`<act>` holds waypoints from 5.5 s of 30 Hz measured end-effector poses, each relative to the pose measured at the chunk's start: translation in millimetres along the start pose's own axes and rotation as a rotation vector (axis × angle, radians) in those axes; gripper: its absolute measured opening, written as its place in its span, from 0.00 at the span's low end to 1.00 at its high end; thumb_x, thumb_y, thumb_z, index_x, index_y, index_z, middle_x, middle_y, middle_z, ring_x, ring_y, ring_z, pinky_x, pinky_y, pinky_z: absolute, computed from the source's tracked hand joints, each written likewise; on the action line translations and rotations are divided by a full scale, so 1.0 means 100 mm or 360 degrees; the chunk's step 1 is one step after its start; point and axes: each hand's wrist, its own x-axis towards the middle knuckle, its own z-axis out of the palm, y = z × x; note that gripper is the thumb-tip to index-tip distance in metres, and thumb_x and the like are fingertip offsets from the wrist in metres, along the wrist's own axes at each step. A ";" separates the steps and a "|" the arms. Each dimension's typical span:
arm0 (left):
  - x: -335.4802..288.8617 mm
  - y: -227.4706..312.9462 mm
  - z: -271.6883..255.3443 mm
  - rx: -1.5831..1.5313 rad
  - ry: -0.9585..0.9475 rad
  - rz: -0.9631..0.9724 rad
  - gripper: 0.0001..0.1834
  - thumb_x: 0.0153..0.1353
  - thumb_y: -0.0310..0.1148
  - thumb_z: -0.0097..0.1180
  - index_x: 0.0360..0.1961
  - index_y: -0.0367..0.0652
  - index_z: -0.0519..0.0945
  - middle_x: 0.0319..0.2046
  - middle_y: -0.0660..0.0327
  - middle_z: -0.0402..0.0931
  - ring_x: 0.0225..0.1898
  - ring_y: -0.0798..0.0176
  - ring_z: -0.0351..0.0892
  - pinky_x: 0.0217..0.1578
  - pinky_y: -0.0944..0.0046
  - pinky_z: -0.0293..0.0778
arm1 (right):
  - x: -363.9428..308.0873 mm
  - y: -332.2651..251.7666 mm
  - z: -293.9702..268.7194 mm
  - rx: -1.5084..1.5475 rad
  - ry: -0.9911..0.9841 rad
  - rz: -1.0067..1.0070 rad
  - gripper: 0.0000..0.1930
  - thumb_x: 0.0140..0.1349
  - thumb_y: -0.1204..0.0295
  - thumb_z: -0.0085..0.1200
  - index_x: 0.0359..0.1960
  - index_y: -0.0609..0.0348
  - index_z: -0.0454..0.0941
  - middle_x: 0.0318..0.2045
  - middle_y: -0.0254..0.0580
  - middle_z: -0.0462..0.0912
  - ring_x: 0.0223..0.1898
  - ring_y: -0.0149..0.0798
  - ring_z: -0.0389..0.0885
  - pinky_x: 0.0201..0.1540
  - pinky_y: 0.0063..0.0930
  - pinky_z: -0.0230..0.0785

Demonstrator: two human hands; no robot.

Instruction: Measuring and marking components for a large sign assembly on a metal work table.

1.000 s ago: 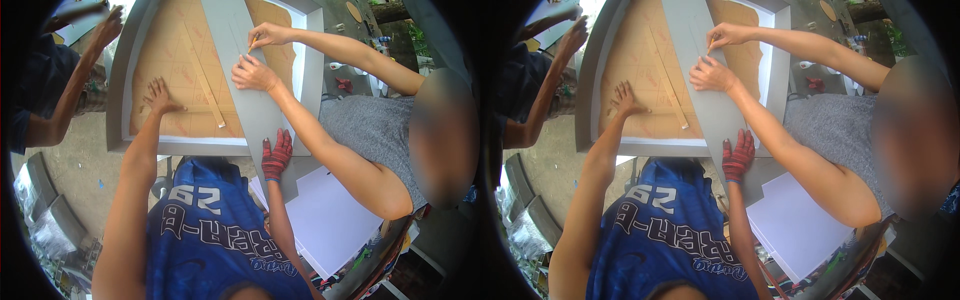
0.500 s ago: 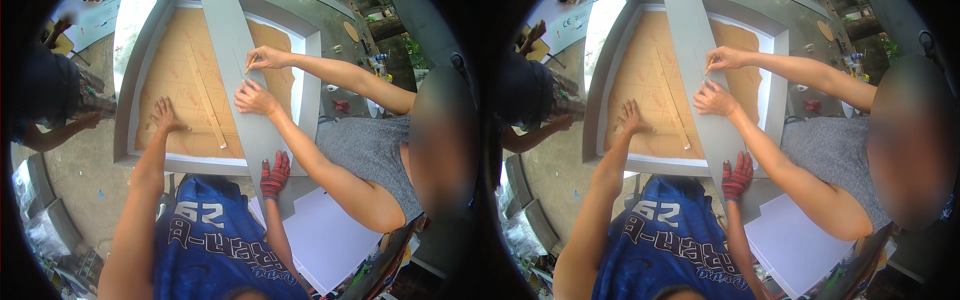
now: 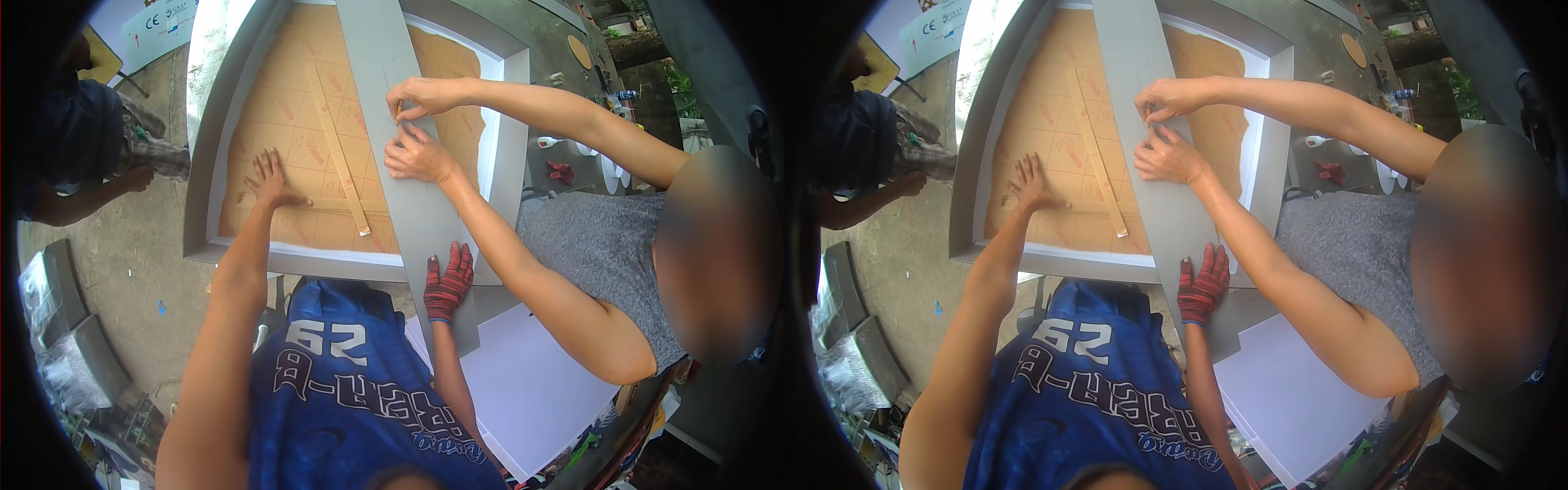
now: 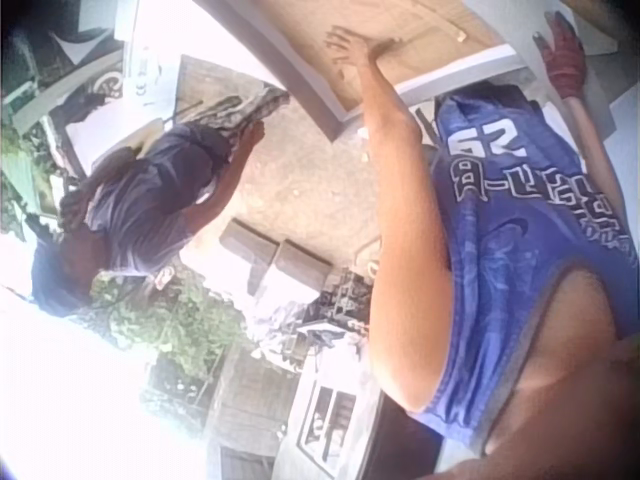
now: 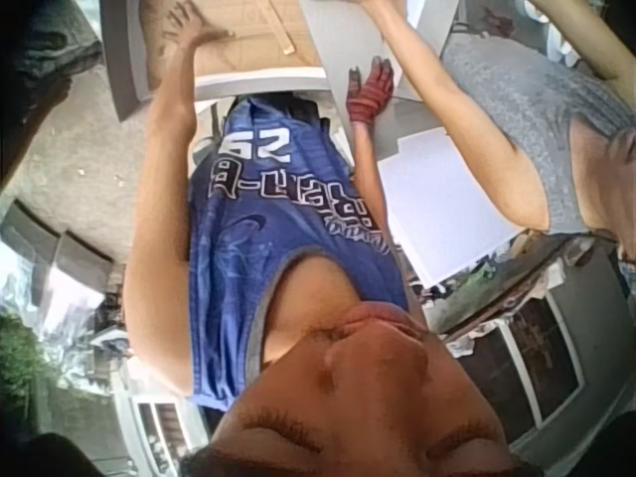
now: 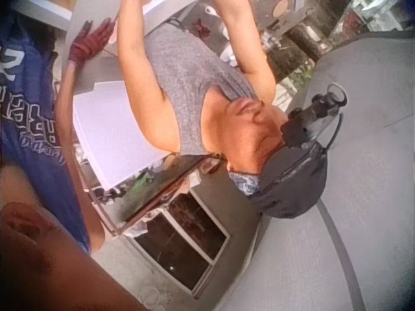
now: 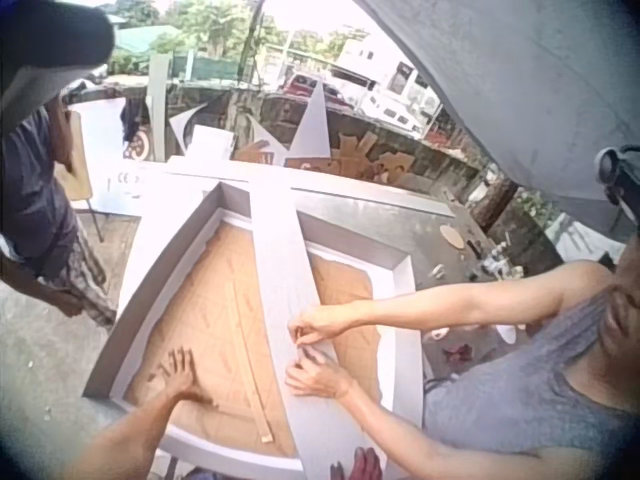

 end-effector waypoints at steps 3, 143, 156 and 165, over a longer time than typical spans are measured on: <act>-0.02 0.01 -0.03 -0.0007 -0.0002 -0.0011 0.86 0.13 0.56 0.77 0.69 0.51 0.26 0.70 0.55 0.21 0.70 0.47 0.16 0.61 0.28 0.25 | 0.01 -0.02 -0.03 0.0003 -0.0024 0.0007 0.29 0.59 0.60 0.52 0.61 0.54 0.62 0.62 0.50 0.60 0.64 0.51 0.56 0.65 0.46 0.46; 0.28 -0.48 0.17 0.0162 -0.0113 -0.0085 0.82 0.23 0.54 0.76 0.67 0.45 0.23 0.69 0.49 0.16 0.70 0.48 0.16 0.63 0.33 0.29 | -0.32 -0.41 0.49 0.0071 0.0145 0.0101 0.31 0.58 0.51 0.49 0.61 0.49 0.63 0.62 0.46 0.62 0.63 0.47 0.59 0.65 0.44 0.47; 0.43 -0.72 0.32 0.0108 -0.0121 -0.0064 0.78 0.28 0.58 0.73 0.68 0.44 0.27 0.69 0.47 0.18 0.70 0.48 0.15 0.65 0.38 0.34 | -0.45 -0.27 0.57 0.0146 0.0313 0.0062 0.30 0.58 0.48 0.46 0.58 0.51 0.67 0.61 0.45 0.65 0.62 0.47 0.61 0.64 0.44 0.50; 0.07 -0.89 0.27 0.0557 0.0132 0.0811 0.52 0.37 0.51 0.71 0.60 0.38 0.59 0.61 0.44 0.56 0.60 0.42 0.59 0.58 0.49 0.61 | -0.41 -0.30 0.57 0.0164 0.0261 0.0065 0.30 0.59 0.47 0.45 0.59 0.51 0.66 0.62 0.45 0.64 0.63 0.45 0.60 0.65 0.43 0.46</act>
